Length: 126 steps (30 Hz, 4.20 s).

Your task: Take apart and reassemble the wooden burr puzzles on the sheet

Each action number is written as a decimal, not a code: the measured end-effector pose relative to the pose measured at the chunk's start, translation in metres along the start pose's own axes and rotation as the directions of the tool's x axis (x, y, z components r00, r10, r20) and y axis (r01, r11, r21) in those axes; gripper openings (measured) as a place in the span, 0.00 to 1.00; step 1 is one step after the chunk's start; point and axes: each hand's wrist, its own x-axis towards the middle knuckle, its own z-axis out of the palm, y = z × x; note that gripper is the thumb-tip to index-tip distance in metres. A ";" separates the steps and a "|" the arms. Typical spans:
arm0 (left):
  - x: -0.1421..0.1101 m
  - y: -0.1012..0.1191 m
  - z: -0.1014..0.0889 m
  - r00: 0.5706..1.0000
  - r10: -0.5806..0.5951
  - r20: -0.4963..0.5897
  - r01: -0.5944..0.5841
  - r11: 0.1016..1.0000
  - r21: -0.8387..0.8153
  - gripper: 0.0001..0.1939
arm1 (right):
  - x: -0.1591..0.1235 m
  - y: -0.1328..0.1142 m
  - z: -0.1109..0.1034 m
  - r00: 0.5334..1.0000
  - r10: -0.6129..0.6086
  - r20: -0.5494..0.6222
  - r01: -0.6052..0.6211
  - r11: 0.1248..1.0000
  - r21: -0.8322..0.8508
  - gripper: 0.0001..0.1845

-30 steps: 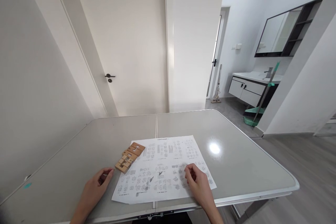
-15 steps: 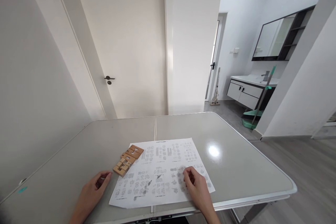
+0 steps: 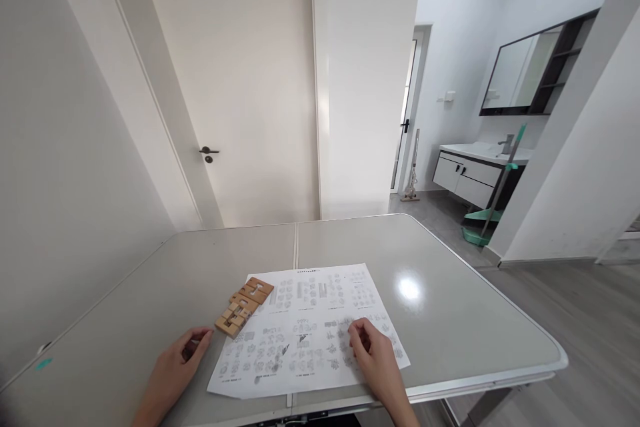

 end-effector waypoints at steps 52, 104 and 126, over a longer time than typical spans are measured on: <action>0.008 0.011 0.019 0.971 0.127 -0.202 -0.121 0.992 0.044 0.26 | 0.001 -0.001 0.000 0.999 0.030 0.036 -0.030 0.999 0.021 0.23; 0.050 0.119 0.123 0.797 0.549 0.251 -0.603 0.703 0.378 0.20 | 0.003 0.005 0.005 0.999 -0.024 0.036 0.024 1.000 -0.001 0.20; 0.023 0.134 0.106 0.679 0.643 0.355 -0.653 0.749 -0.109 0.48 | 0.032 -0.023 0.030 0.995 0.012 0.103 0.049 0.822 -0.567 0.12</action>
